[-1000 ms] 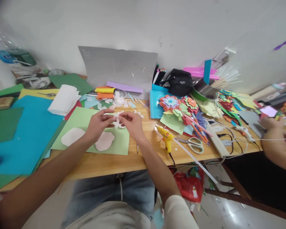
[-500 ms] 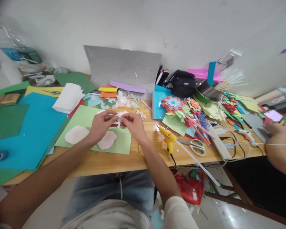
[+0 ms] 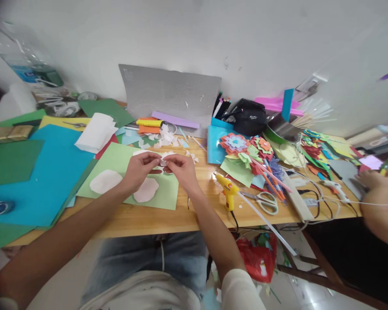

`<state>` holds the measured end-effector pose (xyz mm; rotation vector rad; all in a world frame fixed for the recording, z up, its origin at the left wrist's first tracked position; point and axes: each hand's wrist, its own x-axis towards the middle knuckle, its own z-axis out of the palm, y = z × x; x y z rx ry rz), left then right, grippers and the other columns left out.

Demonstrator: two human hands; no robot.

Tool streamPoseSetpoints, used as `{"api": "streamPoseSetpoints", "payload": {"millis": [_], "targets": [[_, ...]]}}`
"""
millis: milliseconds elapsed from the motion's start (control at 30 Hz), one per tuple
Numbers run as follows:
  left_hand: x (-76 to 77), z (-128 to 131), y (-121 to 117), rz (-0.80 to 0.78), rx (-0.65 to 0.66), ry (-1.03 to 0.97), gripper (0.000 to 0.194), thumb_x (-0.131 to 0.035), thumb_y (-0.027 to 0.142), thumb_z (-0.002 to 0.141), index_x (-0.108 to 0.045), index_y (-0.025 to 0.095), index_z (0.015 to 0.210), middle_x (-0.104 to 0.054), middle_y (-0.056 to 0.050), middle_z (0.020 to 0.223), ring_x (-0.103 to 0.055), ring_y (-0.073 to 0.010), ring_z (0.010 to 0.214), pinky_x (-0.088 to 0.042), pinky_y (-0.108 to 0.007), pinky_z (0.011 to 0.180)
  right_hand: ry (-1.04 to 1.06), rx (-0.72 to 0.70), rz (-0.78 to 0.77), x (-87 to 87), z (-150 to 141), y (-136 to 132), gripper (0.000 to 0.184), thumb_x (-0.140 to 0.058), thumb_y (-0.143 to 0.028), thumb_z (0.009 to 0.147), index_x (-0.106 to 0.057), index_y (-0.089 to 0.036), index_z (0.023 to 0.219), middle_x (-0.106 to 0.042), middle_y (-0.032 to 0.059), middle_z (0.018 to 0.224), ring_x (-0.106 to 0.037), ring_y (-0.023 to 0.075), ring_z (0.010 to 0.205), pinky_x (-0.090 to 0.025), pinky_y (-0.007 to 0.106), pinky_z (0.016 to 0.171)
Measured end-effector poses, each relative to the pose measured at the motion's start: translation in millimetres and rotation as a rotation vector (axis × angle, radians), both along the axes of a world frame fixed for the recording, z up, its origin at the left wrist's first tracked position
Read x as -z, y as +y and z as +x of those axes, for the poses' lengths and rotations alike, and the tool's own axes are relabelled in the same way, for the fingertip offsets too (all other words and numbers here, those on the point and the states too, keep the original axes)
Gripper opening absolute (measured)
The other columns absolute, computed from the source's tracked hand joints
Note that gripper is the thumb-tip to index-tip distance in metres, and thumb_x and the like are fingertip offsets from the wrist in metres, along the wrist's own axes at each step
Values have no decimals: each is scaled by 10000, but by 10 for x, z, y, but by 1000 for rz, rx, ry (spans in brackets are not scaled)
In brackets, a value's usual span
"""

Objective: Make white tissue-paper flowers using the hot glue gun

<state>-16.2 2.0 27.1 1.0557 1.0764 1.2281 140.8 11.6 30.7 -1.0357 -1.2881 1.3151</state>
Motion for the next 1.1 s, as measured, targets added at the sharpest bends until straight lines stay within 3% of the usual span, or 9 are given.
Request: {"api": "streamPoseSetpoints", "payload": {"millis": [467, 700, 1100], "targets": [[112, -1, 19, 136, -26, 23, 279, -716, 327, 738, -680, 165, 962, -683, -48, 896, -669, -191, 841, -628, -348, 686, -95, 10, 76, 18, -2, 12, 104, -655, -240, 716, -736, -197, 764, -713, 11, 714, -692, 144, 660, -580, 274, 670], [87, -2, 8, 136, -40, 50, 248, -733, 333, 729, -690, 165, 906, -697, -51, 877, -674, -196, 841, -623, -332, 676, -64, -17, 87, -7, -3, -6, 212, -718, -318, 714, -696, -211, 895, -719, 16, 797, -687, 148, 676, -581, 285, 656], [57, 3, -6, 132, -40, 62, 187, -701, 306, 742, -688, 159, 858, -686, -35, 827, -666, -172, 792, -618, -310, 671, -160, 43, 192, -1, -27, -32, 157, -688, -274, 768, -713, -220, 914, -705, 17, 812, -680, 147, 699, -569, 274, 642]]}}
